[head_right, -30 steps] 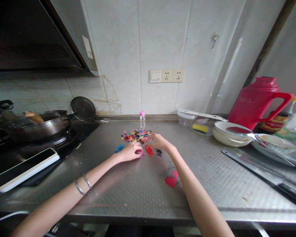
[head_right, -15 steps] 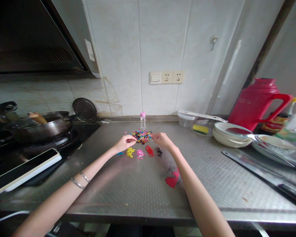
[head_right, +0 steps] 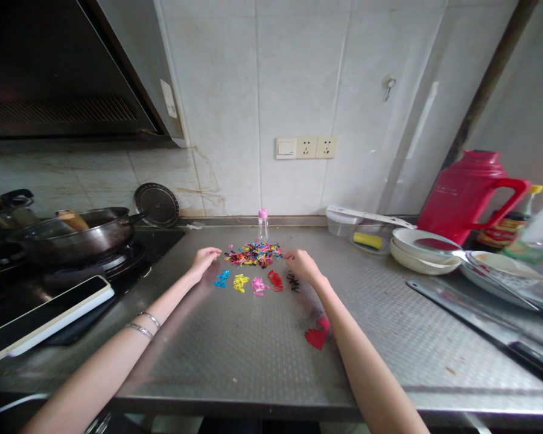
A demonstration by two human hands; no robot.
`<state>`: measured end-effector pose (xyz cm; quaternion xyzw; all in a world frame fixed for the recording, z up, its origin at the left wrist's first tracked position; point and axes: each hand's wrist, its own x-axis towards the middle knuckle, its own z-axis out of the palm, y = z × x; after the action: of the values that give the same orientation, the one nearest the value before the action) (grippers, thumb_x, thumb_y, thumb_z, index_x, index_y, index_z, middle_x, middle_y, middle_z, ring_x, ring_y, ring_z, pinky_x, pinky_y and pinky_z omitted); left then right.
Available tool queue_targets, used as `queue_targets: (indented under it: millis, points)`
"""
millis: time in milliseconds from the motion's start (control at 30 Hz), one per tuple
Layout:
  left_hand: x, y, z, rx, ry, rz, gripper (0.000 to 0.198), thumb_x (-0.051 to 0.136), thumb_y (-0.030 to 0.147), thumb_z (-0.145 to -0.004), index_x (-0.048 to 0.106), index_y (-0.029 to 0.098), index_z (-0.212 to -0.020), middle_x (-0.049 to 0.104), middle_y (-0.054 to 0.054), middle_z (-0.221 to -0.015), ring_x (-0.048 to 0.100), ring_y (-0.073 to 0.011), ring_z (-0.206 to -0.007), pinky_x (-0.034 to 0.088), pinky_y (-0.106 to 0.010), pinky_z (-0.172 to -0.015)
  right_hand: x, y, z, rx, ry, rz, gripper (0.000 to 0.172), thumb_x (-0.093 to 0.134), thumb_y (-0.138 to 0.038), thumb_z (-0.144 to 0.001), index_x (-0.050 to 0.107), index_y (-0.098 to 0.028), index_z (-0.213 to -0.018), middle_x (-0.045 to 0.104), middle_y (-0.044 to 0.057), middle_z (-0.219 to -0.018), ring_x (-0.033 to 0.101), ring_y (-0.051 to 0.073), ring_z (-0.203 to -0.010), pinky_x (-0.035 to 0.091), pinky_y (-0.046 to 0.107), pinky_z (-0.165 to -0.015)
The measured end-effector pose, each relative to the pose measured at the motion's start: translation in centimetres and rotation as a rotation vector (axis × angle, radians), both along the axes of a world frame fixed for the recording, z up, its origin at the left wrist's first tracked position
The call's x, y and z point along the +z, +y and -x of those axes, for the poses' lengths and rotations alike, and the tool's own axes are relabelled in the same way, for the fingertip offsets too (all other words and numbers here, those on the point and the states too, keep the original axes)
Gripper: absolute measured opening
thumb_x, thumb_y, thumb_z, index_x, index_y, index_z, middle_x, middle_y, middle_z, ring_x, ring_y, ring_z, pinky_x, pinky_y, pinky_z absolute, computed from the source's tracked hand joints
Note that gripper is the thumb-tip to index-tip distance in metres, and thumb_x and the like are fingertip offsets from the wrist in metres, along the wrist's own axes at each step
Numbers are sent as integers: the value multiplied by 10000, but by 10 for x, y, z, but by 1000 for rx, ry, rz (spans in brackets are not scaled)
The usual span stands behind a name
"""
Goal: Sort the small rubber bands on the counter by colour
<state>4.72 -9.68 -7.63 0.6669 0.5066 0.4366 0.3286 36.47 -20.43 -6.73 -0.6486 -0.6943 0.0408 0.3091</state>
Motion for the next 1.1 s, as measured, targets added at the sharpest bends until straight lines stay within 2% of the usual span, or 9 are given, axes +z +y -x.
queue_targets:
  millis: [200,300,467,567,833,1100]
  points:
    - [-6,7,0,-4,-60,-2,194,488,167,-639,658,128,-725,658,-57,-725,574,-152,-691,420,-244,-620,3,14,16,100,-58,95,215,501,-181,-696,678,-188,-818,678,25,-822,596,141,-750,412,184,-687]
    - [-9,10,1,-13,-74,-7,184,492,160,-632,659,133,-706,659,-56,-726,574,-152,-687,420,-248,-628,5,20,27,128,-104,135,198,515,-239,-719,678,-215,-829,672,12,-864,591,136,-778,401,177,-683]
    - [-10,9,1,-12,-58,-8,182,490,157,-639,660,135,-702,663,-59,-744,579,-153,-697,421,-247,-630,5,25,39,45,-194,153,203,527,-345,-744,673,-259,-857,664,16,-892,589,151,-797,393,190,-649]
    - [-8,7,1,-3,-36,2,193,476,150,-644,660,133,-703,664,-56,-738,580,-152,-692,419,-241,-614,4,27,40,25,-201,145,188,529,-328,-749,670,-258,-853,659,16,-908,585,150,-803,388,189,-637]
    - [-10,7,1,-17,10,-3,205,464,160,-646,657,133,-711,661,-57,-751,577,-157,-701,410,-240,-602,-1,33,30,89,-51,108,166,561,-311,-722,680,-215,-786,666,21,-804,581,141,-747,402,197,-668]
    - [-12,9,2,-31,24,-30,203,457,163,-650,653,139,-697,663,-61,-764,582,-166,-736,420,-258,-659,-1,35,20,202,88,45,210,543,-296,-706,687,-145,-730,662,14,-685,566,130,-644,387,184,-583]
